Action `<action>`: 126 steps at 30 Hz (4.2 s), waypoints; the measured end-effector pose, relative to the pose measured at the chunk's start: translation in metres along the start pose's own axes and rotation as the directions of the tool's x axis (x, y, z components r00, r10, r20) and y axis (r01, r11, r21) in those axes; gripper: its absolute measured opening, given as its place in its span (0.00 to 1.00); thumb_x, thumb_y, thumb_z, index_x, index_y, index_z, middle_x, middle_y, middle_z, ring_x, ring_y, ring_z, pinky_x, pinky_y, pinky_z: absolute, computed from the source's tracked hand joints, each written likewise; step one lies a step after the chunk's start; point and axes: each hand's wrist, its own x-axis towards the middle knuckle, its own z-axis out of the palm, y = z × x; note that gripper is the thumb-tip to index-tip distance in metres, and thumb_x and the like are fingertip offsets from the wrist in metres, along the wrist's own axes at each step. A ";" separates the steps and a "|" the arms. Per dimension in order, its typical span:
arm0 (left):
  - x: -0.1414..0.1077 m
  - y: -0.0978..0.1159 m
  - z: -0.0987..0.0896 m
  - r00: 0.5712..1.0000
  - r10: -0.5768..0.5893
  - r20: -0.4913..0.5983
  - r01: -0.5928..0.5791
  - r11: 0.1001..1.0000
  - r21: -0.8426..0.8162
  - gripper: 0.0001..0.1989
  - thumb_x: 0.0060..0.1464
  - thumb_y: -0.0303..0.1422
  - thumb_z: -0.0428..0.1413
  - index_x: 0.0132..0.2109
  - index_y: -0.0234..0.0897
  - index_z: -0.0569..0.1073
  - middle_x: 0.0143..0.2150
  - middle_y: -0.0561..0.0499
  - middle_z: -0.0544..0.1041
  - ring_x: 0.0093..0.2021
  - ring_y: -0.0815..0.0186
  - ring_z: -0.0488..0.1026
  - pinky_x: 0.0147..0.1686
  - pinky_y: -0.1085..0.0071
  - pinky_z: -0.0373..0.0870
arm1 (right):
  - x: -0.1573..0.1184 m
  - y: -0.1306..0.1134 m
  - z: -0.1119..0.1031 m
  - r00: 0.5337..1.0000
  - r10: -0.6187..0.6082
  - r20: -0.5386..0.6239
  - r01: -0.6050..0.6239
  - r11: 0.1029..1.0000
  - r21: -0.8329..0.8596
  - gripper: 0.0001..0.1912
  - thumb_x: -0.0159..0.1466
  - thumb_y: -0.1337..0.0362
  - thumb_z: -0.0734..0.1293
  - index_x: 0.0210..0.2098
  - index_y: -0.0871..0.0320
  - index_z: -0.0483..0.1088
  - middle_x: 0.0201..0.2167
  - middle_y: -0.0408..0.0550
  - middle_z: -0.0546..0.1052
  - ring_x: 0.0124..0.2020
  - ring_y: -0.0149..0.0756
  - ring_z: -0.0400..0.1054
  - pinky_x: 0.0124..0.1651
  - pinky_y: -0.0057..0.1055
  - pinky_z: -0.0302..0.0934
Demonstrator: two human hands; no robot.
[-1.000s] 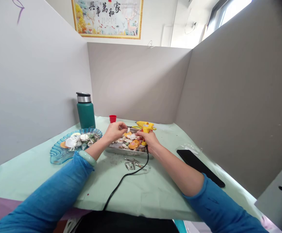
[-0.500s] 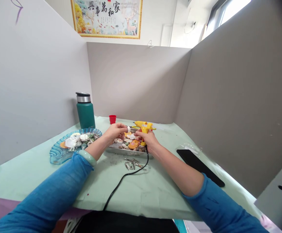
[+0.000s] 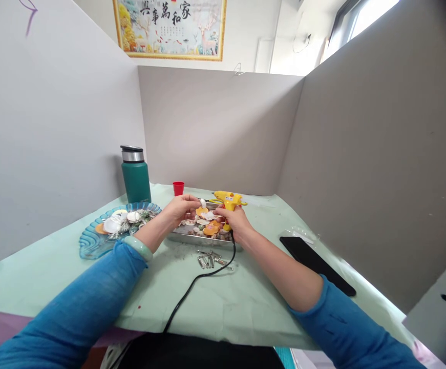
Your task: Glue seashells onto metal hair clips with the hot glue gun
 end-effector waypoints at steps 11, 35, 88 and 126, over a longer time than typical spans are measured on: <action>0.006 -0.003 -0.004 0.998 -0.067 0.014 0.069 0.984 -0.166 0.09 0.40 0.20 0.62 0.31 0.30 0.70 0.22 0.53 0.71 0.18 0.74 0.68 0.23 0.75 0.72 | -0.004 -0.004 0.002 1.000 0.010 -0.014 -0.010 1.000 -0.022 0.14 0.45 0.68 0.72 0.28 0.57 0.64 0.22 0.41 0.71 0.19 0.26 0.64 0.14 0.19 0.54; 0.017 -0.007 -0.020 0.987 0.114 -0.114 -0.088 0.973 0.214 0.09 0.40 0.25 0.62 0.30 0.32 0.70 0.21 0.54 0.70 0.19 0.73 0.67 0.23 0.73 0.70 | -0.003 -0.002 0.001 1.000 -0.003 0.009 0.003 0.999 -0.044 0.13 0.46 0.68 0.71 0.29 0.58 0.64 0.24 0.41 0.71 0.19 0.25 0.64 0.15 0.19 0.56; 0.032 0.027 -0.015 0.977 0.025 0.212 -0.213 0.116 0.970 0.04 0.38 0.28 0.58 0.25 0.39 0.77 0.30 0.47 0.78 0.36 0.58 0.73 0.36 0.71 0.63 | -0.001 0.002 0.003 0.999 -0.028 0.022 0.029 0.998 -0.058 0.14 0.45 0.69 0.70 0.30 0.59 0.64 0.25 0.43 0.73 0.17 0.24 0.64 0.14 0.19 0.54; 0.009 0.000 -0.002 0.965 -0.142 0.222 0.054 0.930 0.362 0.12 0.41 0.37 0.64 0.30 0.31 0.76 0.25 0.47 0.76 0.24 0.68 0.72 0.26 0.70 0.71 | -0.009 -0.005 0.008 0.999 -0.009 0.039 0.011 0.998 -0.057 0.11 0.49 0.72 0.69 0.30 0.59 0.63 0.21 0.41 0.70 0.20 0.29 0.68 0.15 0.21 0.60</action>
